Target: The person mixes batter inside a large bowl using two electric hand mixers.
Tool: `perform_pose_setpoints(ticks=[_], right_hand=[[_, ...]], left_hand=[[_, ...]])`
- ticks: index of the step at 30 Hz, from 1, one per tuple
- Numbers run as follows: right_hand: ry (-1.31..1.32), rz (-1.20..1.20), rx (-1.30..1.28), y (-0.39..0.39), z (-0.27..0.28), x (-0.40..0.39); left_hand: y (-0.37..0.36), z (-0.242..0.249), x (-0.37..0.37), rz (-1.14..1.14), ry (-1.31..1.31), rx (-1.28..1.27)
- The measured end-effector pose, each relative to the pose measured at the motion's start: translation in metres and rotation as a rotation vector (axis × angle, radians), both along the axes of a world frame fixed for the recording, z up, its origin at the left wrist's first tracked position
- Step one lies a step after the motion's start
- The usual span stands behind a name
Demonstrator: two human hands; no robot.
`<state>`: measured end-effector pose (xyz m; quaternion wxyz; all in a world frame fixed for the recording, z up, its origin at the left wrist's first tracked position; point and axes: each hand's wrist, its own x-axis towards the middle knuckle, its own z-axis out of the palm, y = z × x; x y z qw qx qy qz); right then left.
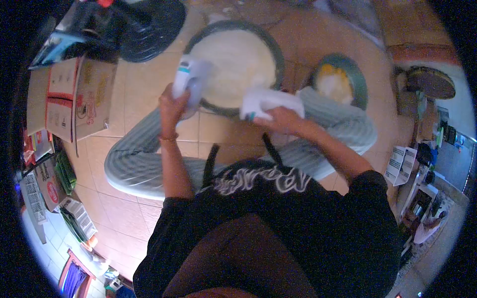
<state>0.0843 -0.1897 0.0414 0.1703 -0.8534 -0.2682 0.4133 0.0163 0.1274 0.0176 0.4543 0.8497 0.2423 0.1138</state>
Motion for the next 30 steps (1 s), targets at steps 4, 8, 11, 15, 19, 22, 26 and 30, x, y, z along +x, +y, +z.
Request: perform_pose_setpoints(ticks=[4,8,11,15,19,22,26,30], right_hand=[[0.142,0.008,0.068,0.036,0.006,-0.023],[0.25,-0.115,0.188,0.065,-0.022,-0.028],[0.57,-0.41,0.281,0.084,-0.019,-0.017],[0.831,-0.956,0.584,0.091,-0.023,-0.01],[1.011,-1.188,0.931,0.067,-0.025,0.013],[1.017,-1.312,0.984,0.042,-0.043,0.045],[0.85,-1.304,0.971,0.018,-0.046,0.089],[0.62,-1.224,0.897,0.02,-0.026,0.123]], left_hand=[[-0.002,0.006,0.0,-0.001,-0.018,0.0],[0.001,0.004,-0.001,-0.009,-0.01,-0.012],[0.004,0.005,-0.001,-0.009,-0.01,0.019],[0.003,0.013,-0.002,-0.005,-0.009,0.026],[0.005,0.009,-0.003,-0.038,0.068,0.043],[0.003,0.011,-0.005,-0.106,0.155,0.085],[-0.008,0.016,-0.01,-0.274,0.19,0.141],[-0.023,0.013,-0.015,-0.461,0.123,0.211]])
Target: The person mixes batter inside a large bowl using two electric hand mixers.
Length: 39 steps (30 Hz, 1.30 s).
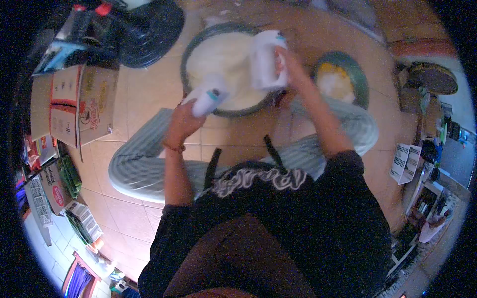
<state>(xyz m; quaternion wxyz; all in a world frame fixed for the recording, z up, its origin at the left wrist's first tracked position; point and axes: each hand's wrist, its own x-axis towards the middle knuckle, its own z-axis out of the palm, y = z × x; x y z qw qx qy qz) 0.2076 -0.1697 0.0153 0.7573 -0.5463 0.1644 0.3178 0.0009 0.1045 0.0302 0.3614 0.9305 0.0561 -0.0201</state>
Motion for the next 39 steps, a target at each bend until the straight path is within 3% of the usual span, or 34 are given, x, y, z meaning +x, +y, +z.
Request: perform_pose_setpoints(ticks=[6,9,13,18,21,23,27,29,35,38,39], right_hand=[[-0.229,0.116,-0.3,0.037,0.004,0.06],[-0.416,0.3,-0.323,0.063,0.017,0.08],[-0.42,0.45,-0.311,0.111,0.034,0.096],[-0.366,0.967,-0.416,0.169,0.053,0.106],[-0.56,1.252,-0.497,0.199,0.063,0.099],[-0.464,1.324,-0.468,0.225,0.028,0.098],[-0.499,1.612,-0.359,0.248,0.017,0.081],[-0.492,1.805,-0.373,0.258,0.017,0.068],[-0.413,2.487,-0.411,0.278,0.028,0.015],[-0.561,2.701,-0.335,0.267,0.038,-0.008],[-0.454,2.77,-0.218,0.264,0.033,-0.012]], left_hand=[[-0.038,0.0,0.001,-0.155,0.096,-0.084],[-0.05,-0.001,0.007,-0.222,0.155,-0.101],[-0.062,-0.003,0.014,-0.273,0.213,-0.139],[-0.078,-0.011,0.014,-0.279,0.194,-0.247],[-0.085,-0.009,0.012,-0.283,0.189,-0.274],[-0.089,-0.02,0.008,-0.295,0.156,-0.282],[-0.091,-0.023,0.008,-0.283,0.224,-0.382],[-0.092,-0.025,0.004,-0.254,0.164,-0.417],[-0.095,-0.018,0.008,-0.219,0.3,-0.534],[-0.105,-0.026,0.002,-0.117,0.053,-0.562],[-0.105,-0.023,0.001,-0.118,0.101,-0.577]])
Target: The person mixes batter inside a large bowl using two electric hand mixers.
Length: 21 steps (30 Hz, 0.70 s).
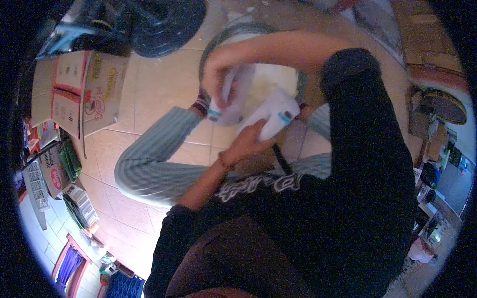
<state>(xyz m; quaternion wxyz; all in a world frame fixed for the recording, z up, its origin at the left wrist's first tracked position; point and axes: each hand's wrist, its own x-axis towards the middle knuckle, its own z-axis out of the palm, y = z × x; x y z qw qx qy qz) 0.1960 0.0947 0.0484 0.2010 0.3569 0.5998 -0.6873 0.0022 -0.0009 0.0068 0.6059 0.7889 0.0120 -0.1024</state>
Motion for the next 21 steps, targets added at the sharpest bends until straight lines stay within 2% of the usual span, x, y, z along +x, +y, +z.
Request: perform_pose_setpoints(ticks=[3,4,7,10,13,16,18,21], right_hand=[[-0.073,-0.088,-0.184,-0.011,-0.009,0.004],[-0.075,-0.023,-0.207,-0.009,-0.012,0.007],[-0.017,-0.37,-0.166,-0.021,-0.015,0.031],[-0.001,-0.948,-0.088,-0.041,-0.01,0.054],[0.192,-1.297,-0.115,-0.059,-0.023,0.086],[0.203,-1.652,-0.05,-0.086,-0.02,0.102],[0.229,-1.798,-0.014,-0.102,-0.022,0.11],[0.319,-2.019,0.029,-0.128,-0.024,0.118]], left_hand=[[0.0,0.003,0.003,-0.046,0.095,-0.017],[0.0,-0.001,0.003,-0.072,0.106,-0.007],[0.002,-0.002,0.002,-0.086,0.152,0.048],[0.002,0.005,0.002,0.042,0.075,0.112],[0.007,0.006,0.001,0.096,0.032,0.225],[0.023,0.004,0.001,0.076,0.049,0.304],[0.035,0.017,0.004,0.061,0.142,0.353],[0.05,0.01,0.002,0.122,0.061,0.393]])
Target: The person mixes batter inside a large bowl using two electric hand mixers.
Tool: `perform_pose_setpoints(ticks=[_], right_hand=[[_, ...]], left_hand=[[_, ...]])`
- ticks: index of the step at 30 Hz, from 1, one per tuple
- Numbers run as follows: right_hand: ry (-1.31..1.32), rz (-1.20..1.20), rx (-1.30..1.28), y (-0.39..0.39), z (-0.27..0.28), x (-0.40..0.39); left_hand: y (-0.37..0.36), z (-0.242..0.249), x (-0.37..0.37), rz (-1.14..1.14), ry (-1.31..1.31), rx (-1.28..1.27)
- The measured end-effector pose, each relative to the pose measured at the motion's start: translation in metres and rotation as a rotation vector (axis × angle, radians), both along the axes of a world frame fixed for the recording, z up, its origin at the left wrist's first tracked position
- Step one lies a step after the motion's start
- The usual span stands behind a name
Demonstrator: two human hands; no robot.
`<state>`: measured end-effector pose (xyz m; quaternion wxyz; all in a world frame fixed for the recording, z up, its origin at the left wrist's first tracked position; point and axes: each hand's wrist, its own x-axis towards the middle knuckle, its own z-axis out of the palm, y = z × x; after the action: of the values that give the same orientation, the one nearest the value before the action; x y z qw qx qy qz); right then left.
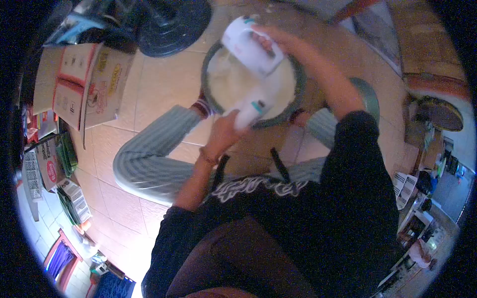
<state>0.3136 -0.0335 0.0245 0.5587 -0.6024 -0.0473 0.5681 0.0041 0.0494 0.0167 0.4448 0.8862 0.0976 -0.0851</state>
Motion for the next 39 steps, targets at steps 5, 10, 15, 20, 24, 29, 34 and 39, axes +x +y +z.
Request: perform_pose_setpoints(ticks=[5,10,15,20,24,29,34,39], right_hand=[[-0.144,-0.319,0.018,-0.044,0.002,-0.013],[-0.241,-0.445,-0.049,-0.096,-0.004,-0.025],[-0.446,-0.364,-0.268,-0.132,0.006,-0.059],[-0.558,-0.096,-0.397,-0.156,0.015,-0.117],[-0.615,0.147,-0.539,-0.163,0.018,-0.164],[-0.672,0.31,-0.491,-0.154,0.022,-0.226],[-0.674,0.427,-0.41,-0.119,0.019,-0.26],[-0.366,0.175,-0.29,-0.075,0.015,-0.264]], left_hand=[[0.025,-0.011,0.001,0.192,-0.2,0.076],[0.051,-0.007,0.002,0.319,-0.263,0.098],[0.065,-0.001,0.007,0.415,-0.279,0.142],[0.073,0.002,0.01,0.425,-0.288,0.132],[0.073,0.003,0.01,0.416,-0.307,0.126],[0.075,0.003,0.011,0.424,-0.297,0.132],[0.073,0.005,0.012,0.418,-0.291,0.109],[0.075,-0.002,0.012,0.422,-0.284,0.11]])
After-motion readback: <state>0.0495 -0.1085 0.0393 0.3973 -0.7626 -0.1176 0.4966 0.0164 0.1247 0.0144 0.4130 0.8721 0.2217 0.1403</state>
